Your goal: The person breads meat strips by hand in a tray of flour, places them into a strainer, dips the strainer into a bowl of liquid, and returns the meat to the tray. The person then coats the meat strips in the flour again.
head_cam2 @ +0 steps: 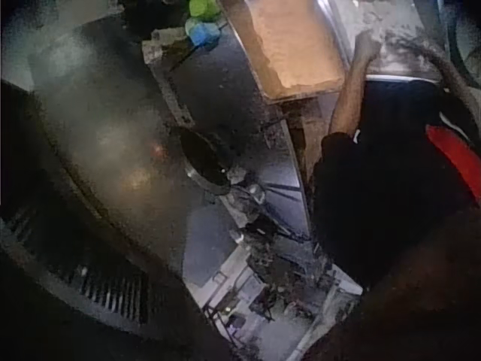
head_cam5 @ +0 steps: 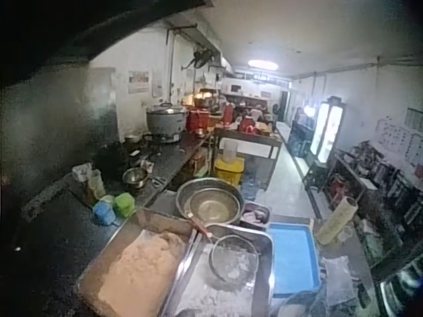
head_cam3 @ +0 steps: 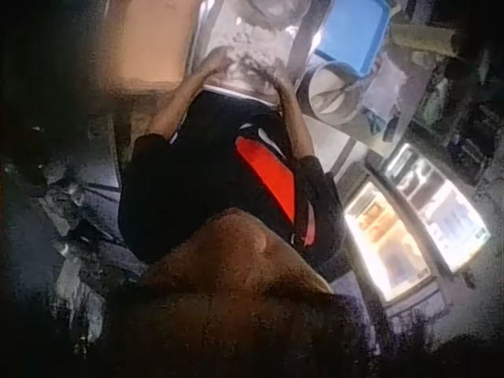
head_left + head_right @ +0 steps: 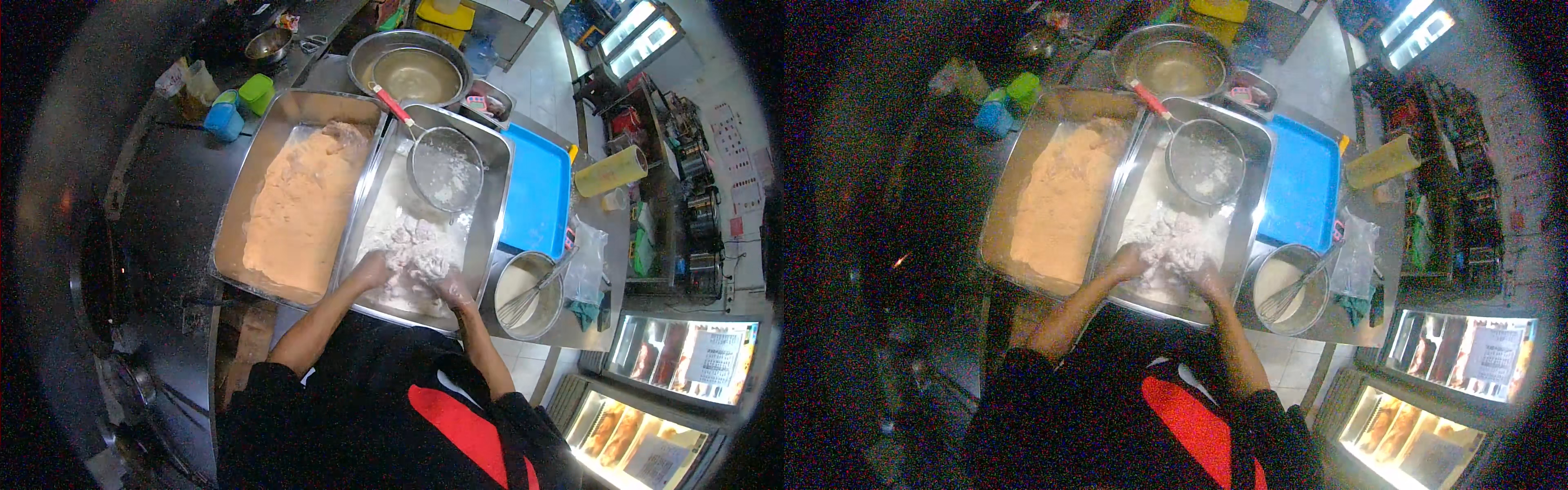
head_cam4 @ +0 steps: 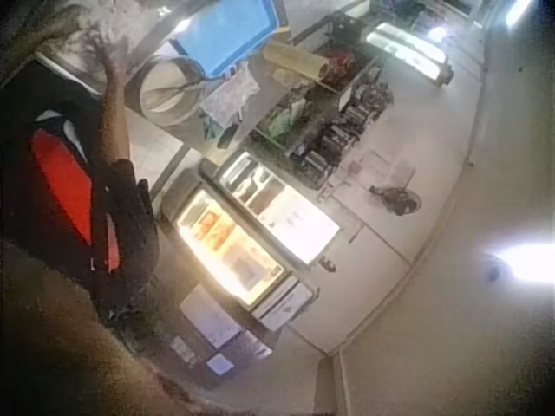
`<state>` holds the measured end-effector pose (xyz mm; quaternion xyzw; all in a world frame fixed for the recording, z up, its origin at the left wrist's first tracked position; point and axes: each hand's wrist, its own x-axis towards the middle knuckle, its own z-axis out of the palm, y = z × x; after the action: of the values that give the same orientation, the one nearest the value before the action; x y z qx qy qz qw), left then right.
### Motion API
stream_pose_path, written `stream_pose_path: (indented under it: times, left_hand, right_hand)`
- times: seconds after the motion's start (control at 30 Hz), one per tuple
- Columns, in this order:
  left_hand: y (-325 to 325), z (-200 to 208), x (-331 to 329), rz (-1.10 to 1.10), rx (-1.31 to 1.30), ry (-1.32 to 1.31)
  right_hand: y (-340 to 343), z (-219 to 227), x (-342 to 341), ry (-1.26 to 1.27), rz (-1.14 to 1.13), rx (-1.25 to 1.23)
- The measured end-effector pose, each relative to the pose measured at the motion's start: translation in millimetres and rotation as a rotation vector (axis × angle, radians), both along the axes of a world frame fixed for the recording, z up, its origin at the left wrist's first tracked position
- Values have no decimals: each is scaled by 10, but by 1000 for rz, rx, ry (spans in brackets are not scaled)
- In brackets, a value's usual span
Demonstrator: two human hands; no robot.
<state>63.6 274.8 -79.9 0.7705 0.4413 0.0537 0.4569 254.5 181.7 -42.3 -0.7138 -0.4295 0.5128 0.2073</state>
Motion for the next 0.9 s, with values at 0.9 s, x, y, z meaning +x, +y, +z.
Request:
stream_pose_path:
  times: [0.9]
  left_hand:
    - [-60, -534, -17, 486, -557, -527]
  right_hand:
    - [-104, -603, 39, -334, -132, 310]
